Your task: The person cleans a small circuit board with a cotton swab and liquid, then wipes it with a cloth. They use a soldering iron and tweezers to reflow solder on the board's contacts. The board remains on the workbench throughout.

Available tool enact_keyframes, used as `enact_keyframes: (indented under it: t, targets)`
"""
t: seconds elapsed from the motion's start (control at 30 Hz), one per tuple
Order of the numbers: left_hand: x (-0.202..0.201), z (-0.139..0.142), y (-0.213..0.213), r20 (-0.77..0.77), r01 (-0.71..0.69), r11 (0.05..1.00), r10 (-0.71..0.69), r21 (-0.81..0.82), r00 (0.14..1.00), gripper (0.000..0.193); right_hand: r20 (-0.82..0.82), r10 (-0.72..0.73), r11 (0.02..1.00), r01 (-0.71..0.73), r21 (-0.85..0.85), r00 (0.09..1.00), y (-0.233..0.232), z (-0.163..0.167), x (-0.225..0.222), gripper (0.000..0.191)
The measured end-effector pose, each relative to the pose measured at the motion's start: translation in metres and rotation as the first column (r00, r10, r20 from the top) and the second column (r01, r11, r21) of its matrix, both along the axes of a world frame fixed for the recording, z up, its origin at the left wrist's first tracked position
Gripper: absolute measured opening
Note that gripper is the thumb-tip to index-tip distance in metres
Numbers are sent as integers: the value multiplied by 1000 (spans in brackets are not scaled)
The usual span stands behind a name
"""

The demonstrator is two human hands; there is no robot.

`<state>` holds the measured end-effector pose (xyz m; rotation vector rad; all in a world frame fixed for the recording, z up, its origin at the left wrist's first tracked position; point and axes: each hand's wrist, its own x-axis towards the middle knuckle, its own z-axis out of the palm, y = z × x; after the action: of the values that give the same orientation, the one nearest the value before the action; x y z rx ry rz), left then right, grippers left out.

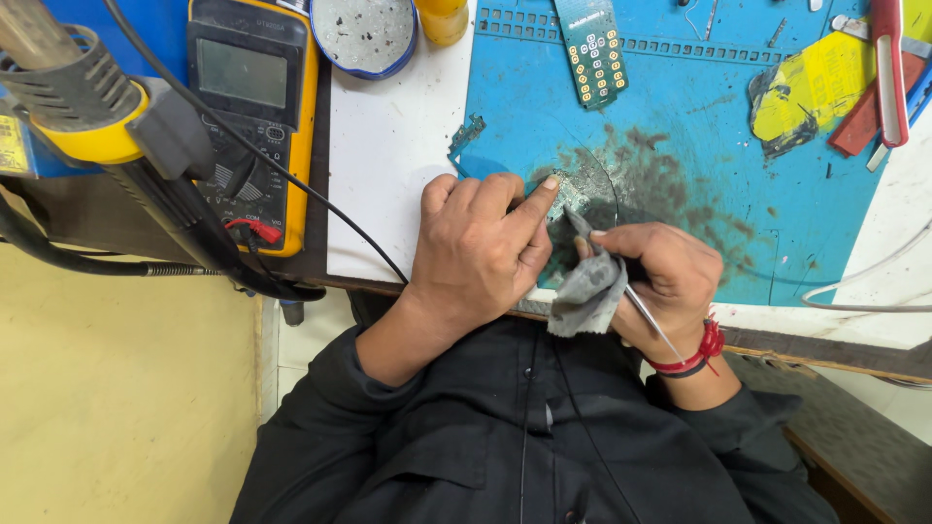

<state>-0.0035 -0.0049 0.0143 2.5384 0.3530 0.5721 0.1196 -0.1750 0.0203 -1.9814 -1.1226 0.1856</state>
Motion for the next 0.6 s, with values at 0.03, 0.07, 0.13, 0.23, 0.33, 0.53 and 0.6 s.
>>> enact_keyframes:
  t: [0.03, 0.07, 0.13, 0.23, 0.33, 0.53, 0.6]
  targets:
    - [0, 0, 0, 0, 0, 1000, 0, 0, 1000, 34, 2, 0, 1000, 0, -6, 1000, 0, 0, 0, 20]
    - [0, 0, 0, -1, -1, 1000, 1, 0, 1000, 34, 3, -1, 1000, 1, -12, 1000, 0, 0, 0, 20]
    - [0, 0, 0, -1, -3, 1000, 3, -1, 1000, 34, 4, 22, 1000, -22, 0, 1000, 0, 0, 1, 21]
    - [0, 0, 0, -4, -3, 1000, 3, -4, 1000, 35, -7, 5, 1000, -5, -1, 1000, 0, 0, 1, 21]
    - [0, 1, 0, -7, -2, 1000, 2, -6, 1000, 35, -5, 16, 1000, -16, 1, 1000, 0, 0, 1, 21]
    - [0, -1, 0, -2, -1, 1000, 1, 6, 1000, 35, -21, 16, 1000, -16, 3, 1000, -1, -1, 1, 20]
    - [0, -2, 0, -3, -3, 1000, 3, 7, 1000, 35, -27, 18, 1000, -18, -2, 999, -2, -2, 1, 20]
